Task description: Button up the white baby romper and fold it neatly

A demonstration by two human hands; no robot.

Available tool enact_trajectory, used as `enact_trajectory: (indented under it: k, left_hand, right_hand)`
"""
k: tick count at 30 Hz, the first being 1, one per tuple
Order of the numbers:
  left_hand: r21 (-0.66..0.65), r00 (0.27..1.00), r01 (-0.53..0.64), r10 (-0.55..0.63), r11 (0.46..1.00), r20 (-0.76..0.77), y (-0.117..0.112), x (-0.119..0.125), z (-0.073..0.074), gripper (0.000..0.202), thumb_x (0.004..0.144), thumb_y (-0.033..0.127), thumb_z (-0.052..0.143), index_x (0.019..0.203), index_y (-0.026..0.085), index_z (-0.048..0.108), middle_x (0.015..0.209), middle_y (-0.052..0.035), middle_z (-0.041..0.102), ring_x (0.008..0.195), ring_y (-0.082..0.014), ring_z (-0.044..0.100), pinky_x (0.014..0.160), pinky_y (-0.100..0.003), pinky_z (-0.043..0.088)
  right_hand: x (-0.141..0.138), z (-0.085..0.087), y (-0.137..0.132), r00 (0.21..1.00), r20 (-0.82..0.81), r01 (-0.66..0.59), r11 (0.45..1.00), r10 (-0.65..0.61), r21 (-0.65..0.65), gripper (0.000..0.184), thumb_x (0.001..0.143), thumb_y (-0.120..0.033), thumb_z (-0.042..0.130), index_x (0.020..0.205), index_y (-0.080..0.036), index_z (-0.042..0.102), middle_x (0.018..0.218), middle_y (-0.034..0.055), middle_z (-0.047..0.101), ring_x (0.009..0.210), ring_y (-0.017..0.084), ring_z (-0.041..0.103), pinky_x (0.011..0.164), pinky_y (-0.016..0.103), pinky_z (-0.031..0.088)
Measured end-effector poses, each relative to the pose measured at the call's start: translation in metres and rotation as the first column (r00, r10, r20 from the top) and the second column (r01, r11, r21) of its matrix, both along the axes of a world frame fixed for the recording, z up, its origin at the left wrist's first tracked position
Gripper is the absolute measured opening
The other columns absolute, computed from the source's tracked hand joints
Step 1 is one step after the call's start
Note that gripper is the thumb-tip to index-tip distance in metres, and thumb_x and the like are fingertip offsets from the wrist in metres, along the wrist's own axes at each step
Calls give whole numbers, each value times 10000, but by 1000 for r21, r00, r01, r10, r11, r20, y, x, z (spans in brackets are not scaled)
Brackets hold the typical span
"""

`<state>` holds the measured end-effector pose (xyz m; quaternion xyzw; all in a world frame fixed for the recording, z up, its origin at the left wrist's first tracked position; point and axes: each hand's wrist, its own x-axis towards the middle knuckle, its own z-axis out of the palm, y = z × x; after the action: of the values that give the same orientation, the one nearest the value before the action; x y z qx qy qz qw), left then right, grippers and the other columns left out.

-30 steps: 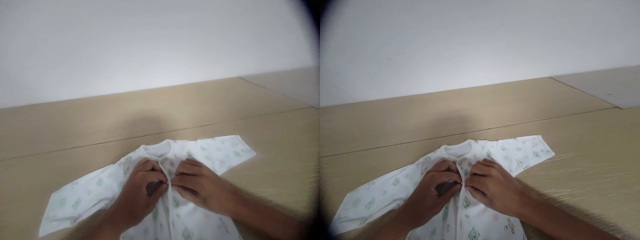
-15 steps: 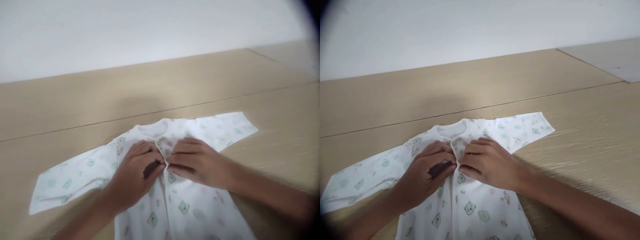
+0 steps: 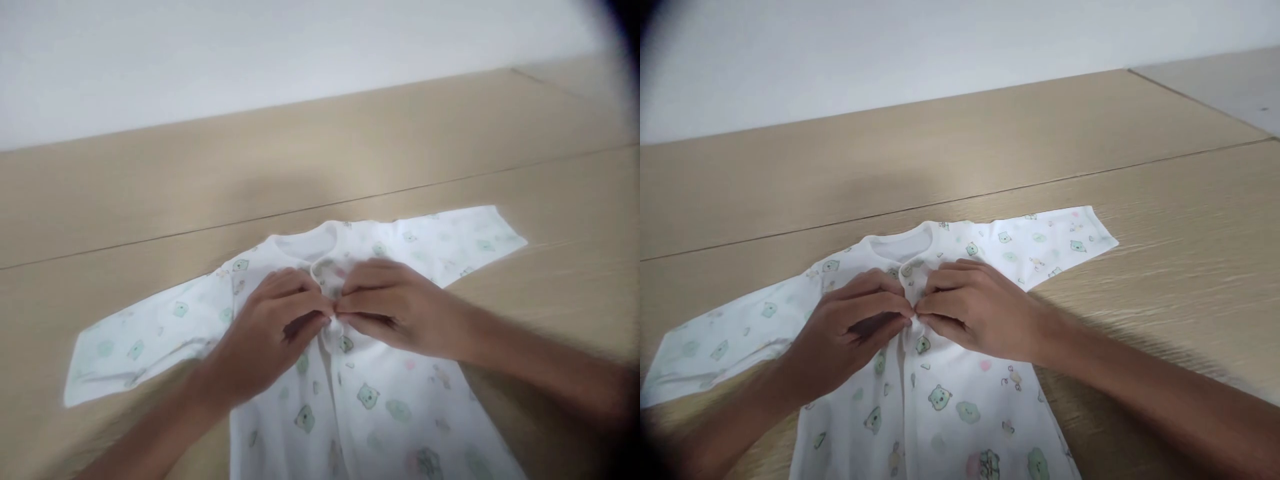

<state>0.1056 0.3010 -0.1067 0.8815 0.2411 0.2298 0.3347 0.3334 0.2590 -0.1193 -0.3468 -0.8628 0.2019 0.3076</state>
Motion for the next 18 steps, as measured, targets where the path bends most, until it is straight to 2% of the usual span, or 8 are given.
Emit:
enact_trajectory:
  k: [5,10,16,18]
  left_hand:
    - [-16,999,-8,8,1000,-32,2,-3,1,104,957,126,591,935,216,639,968,31,548,891,-132,519,830,-282,409]
    - [-34,998,30,-32,999,-59,5,-5,3,108,950,148,603,963,240,659,1006,39,545,934,-125,529,864,-271,414]
    - [76,988,122,-114,990,-103,8,-3,6,110,973,119,558,998,190,638,989,-8,529,925,-159,500,911,-339,381]
    - [115,979,167,-151,979,-135,9,-4,7,113,987,114,533,991,178,626,965,-20,520,894,-168,490,881,-358,382]
  right_hand:
    - [1,-4,0,1000,-15,22,998,-22,53,81,990,-183,610,941,-140,659,857,18,561,764,158,508,735,339,386]
    - [1,-3,-2,999,-35,14,999,-13,44,109,975,-152,607,877,-135,651,838,13,559,740,151,506,714,337,391]
    - [0,-2,-1,999,-39,13,1000,-12,22,118,936,-96,602,829,-141,619,790,-12,536,719,131,478,719,322,394]
    - [-1,-2,-2,1000,-21,-4,999,5,33,132,915,-65,575,810,-139,601,769,-12,528,709,131,469,713,324,393]
